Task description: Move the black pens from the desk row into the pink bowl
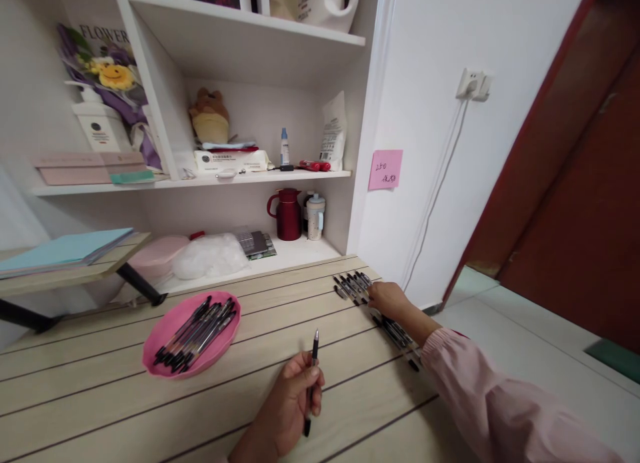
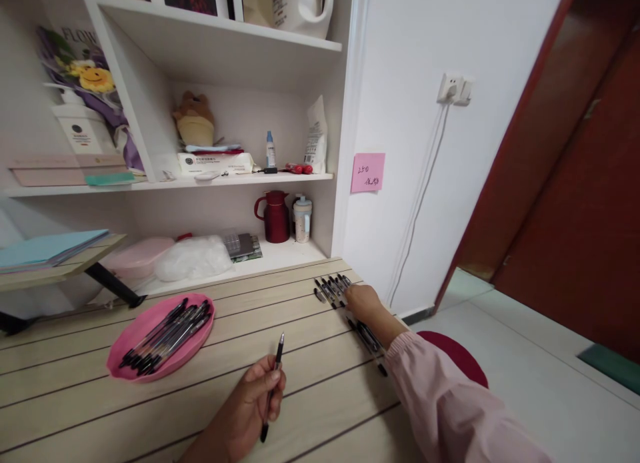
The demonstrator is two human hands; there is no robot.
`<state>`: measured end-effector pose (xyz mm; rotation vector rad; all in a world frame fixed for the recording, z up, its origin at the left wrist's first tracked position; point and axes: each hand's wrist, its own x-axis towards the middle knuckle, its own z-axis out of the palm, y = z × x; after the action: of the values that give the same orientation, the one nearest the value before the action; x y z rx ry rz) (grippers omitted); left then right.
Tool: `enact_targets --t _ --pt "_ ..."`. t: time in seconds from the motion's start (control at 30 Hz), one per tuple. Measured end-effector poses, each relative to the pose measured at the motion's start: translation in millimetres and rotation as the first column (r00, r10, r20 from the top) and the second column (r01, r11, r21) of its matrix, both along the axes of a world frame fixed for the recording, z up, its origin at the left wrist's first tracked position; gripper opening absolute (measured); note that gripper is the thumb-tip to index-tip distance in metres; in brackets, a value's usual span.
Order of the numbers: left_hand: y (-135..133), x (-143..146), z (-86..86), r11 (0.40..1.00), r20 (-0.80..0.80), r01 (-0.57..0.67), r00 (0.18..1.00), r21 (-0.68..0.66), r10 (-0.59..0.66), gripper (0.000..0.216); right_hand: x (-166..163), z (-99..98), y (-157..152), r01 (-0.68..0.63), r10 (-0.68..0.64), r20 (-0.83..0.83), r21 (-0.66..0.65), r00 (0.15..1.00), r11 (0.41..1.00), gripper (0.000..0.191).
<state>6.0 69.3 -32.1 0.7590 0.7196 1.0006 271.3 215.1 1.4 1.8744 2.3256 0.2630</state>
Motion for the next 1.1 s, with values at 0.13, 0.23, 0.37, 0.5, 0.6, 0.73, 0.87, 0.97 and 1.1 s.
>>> enact_targets --t 0.13,0.23,0.37,0.5,0.6,0.73,0.87,0.97,1.1 --pt "0.4 -0.3 -1.0 1.000 0.006 -0.002 1.000 0.000 0.002 0.019 -0.9 -2.8 3.1 0.007 -0.007 -0.002 -0.006 1.000 1.000 0.023" --pt "0.4 -0.5 -0.9 1.000 0.010 -0.004 1.000 -0.018 0.004 0.019 -1.6 -4.4 4.5 0.014 -0.014 -0.007 -0.013 1.000 1.000 0.024" --pt "0.6 -0.5 -1.0 1.000 0.013 -0.007 1.000 -0.021 0.007 0.018 -3.5 -3.6 4.2 0.026 -0.027 -0.014 -0.017 1.000 1.000 0.024" --pt "0.8 -0.3 -1.6 1.000 0.010 -0.006 1.000 -0.015 0.006 0.016 -7.8 0.1 1.2 0.017 -0.018 -0.027 -0.018 0.999 1.000 0.024" --pt "0.6 -0.3 -1.2 1.000 0.020 -0.007 1.000 -0.013 0.007 0.016 -12.4 2.1 -0.9 0.000 -0.001 -0.038 -0.021 0.999 1.000 0.024" --pt "0.3 -0.4 -0.2 1.000 0.033 -0.007 0.999 -0.023 0.007 0.018 -16.8 1.5 -0.5 -0.005 0.004 -0.046 -0.022 0.999 1.000 0.023" --pt "0.5 -0.6 -0.2 1.000 0.025 -0.006 1.000 -0.027 0.007 0.018 -18.1 -1.7 2.2 0.005 -0.006 -0.053 -0.020 0.999 1.000 0.022" --pt "0.4 -0.3 -0.6 1.000 0.021 -0.004 1.000 -0.018 0.005 0.018 -18.1 -3.0 3.3 0.014 -0.015 -0.057 -0.022 0.998 1.000 0.022" --pt "0.1 0.1 -0.6 1.000 0.028 -0.007 1.000 -0.015 0.007 0.018 -10.5 1.2 3.5 0.039 -0.040 -0.063 -0.014 0.997 0.999 0.020"
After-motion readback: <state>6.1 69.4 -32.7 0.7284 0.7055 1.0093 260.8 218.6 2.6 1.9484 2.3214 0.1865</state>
